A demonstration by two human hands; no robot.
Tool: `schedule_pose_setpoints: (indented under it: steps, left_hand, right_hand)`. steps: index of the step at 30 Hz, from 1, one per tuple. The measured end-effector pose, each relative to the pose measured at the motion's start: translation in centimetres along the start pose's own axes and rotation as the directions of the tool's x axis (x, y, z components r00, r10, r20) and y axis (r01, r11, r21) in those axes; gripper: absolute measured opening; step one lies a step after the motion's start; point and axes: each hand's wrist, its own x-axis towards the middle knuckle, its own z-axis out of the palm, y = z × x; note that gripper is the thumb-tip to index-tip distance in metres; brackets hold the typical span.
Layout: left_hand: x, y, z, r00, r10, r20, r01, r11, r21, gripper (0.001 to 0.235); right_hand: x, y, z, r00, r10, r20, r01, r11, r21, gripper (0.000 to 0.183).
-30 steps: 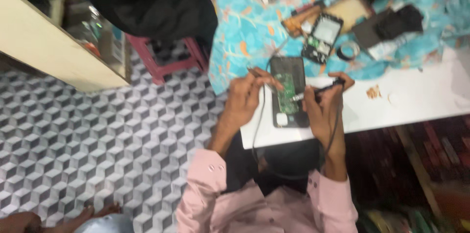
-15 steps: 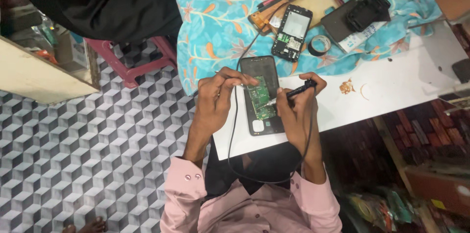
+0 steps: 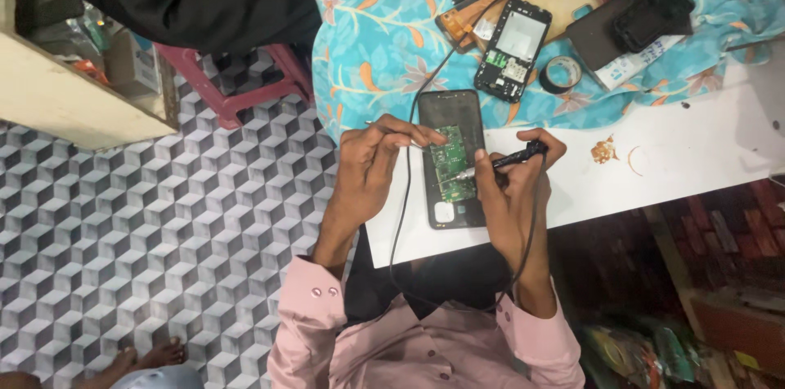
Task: The person uses a soldering iron and a probe to work on a smartphone motherboard placed on a table. They repeatedly apply heat and test points on the circuit board while another person works nearby.
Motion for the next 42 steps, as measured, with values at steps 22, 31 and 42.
schedule_pose_setpoints:
  steps: [22, 31, 42]
  left_hand:
    - [1.1, 0.1, 0.2, 1.0, -0.023, 0.006, 0.022, 0.995, 0.096, 0.02]
    - [0.6, -0.6, 0.2, 0.997, -0.074, 0.0, 0.074, 0.997, 0.017, 0.02]
    - [1.0, -0.3, 0.1, 0.997, -0.084, -0.001, 0.083, 0.994, 0.067, 0.028]
  right_hand:
    - [0.9, -0.8, -1.1, 0.998, -0.011, 0.056, 0.017, 0.995, -0.099, 0.04]
    - [0.4, -0.4, -0.9, 0.996, 0.067, 0.063, -0.072, 0.995, 0.073, 0.025]
    - [0.3, 0.3, -0.3, 0.981, 0.194, -0.029, -0.175, 0.931, 0.319, 0.038]
